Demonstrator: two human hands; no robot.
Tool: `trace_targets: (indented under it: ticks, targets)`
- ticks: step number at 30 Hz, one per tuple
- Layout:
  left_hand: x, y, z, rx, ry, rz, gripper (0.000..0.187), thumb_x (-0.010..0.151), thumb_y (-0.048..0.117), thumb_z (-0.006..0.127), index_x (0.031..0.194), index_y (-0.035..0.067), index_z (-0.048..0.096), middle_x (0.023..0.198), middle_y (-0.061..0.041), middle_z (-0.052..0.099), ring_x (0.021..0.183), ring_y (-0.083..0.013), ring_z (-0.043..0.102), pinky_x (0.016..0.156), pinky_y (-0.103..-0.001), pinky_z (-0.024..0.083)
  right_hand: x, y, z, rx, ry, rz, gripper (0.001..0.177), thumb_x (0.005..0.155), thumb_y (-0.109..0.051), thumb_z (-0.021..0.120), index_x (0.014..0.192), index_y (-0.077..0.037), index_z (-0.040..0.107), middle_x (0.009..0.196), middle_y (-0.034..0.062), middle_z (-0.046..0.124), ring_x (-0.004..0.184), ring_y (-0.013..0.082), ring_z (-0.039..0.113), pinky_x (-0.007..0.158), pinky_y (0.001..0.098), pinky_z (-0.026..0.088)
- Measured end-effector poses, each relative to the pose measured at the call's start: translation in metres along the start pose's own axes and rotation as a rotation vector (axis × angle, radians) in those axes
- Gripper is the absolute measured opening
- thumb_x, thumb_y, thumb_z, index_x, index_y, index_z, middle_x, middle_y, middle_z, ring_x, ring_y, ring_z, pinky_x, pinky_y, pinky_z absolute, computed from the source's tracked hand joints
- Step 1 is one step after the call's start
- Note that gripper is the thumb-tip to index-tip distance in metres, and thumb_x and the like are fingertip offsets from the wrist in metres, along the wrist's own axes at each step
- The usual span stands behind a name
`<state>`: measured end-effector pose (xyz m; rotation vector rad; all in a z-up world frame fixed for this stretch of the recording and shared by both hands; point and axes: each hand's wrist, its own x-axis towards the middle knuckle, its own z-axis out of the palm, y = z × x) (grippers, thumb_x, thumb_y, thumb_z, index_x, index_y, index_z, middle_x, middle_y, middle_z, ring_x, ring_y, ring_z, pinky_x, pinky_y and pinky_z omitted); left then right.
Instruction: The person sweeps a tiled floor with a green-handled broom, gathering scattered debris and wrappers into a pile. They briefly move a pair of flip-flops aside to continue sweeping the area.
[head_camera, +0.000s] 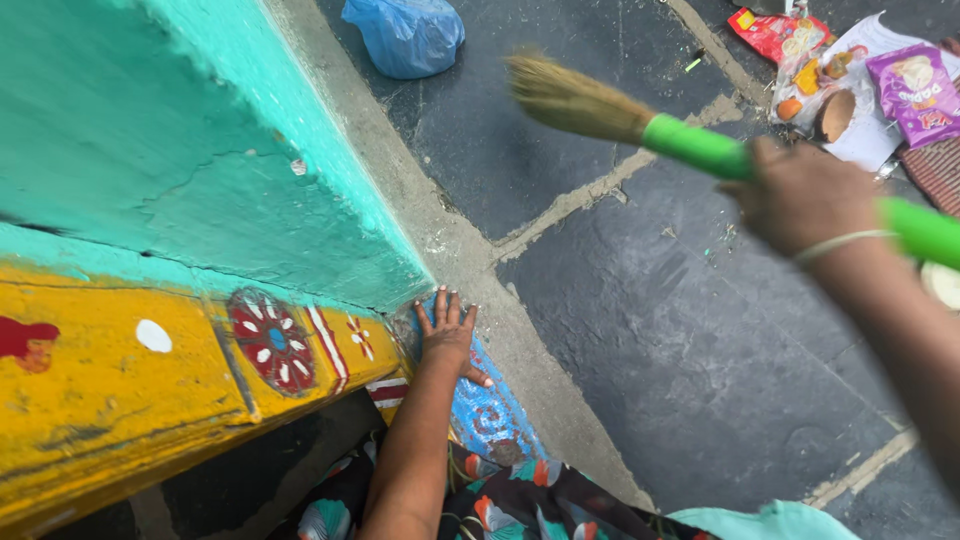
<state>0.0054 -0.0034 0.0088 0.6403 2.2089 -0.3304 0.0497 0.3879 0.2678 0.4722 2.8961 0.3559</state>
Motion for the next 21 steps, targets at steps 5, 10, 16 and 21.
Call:
trace_targets:
  ticks: [5,10,16,21]
  targets:
    - [-0.001,-0.002,-0.003,0.013,0.048,0.009,0.158,0.043,0.082,0.088,0.166,0.018,0.01,0.172,-0.019,-0.005,0.154,-0.0428,-0.025,0.115,-0.075,-0.01,-0.013,0.073,0.057,0.03,0.088,0.0,0.051,0.084,-0.045,0.072,0.125,-0.015,0.062,0.093,0.0143,0.076,0.082,0.0341,0.075,0.073,0.0465,0.058]
    - [-0.001,-0.003,-0.001,-0.017,0.025,0.019,0.157,0.045,0.081,0.088,0.166,0.019,0.009,0.172,-0.019,-0.004,0.154,-0.0432,-0.024,0.115,-0.076,-0.01,-0.033,0.071,0.085,0.045,-0.103,0.069,0.058,0.08,-0.043,0.081,0.132,-0.02,0.067,0.095,0.0148,0.078,0.087,0.0352,0.077,0.078,0.0471,0.059]
    - [0.001,-0.005,0.002,-0.017,0.054,0.029,0.158,0.043,0.08,0.089,0.165,0.019,0.011,0.172,-0.021,-0.003,0.154,-0.0437,-0.024,0.113,-0.078,-0.011,0.029,0.08,0.054,-0.092,0.212,-0.109,0.046,0.082,-0.041,0.083,0.113,-0.009,0.071,0.073,0.0112,0.069,0.07,0.026,0.07,0.069,0.0399,0.054]
    - [0.002,-0.005,0.0,-0.03,0.025,0.024,0.16,0.04,0.079,0.091,0.166,0.02,0.01,0.172,-0.021,-0.003,0.154,-0.0433,-0.024,0.113,-0.078,-0.011,0.077,0.028,-0.01,-0.53,0.412,-0.289,0.013,0.085,-0.024,0.08,0.091,-0.014,0.074,0.072,0.0043,0.067,0.076,0.0186,0.067,0.068,0.0344,0.049]
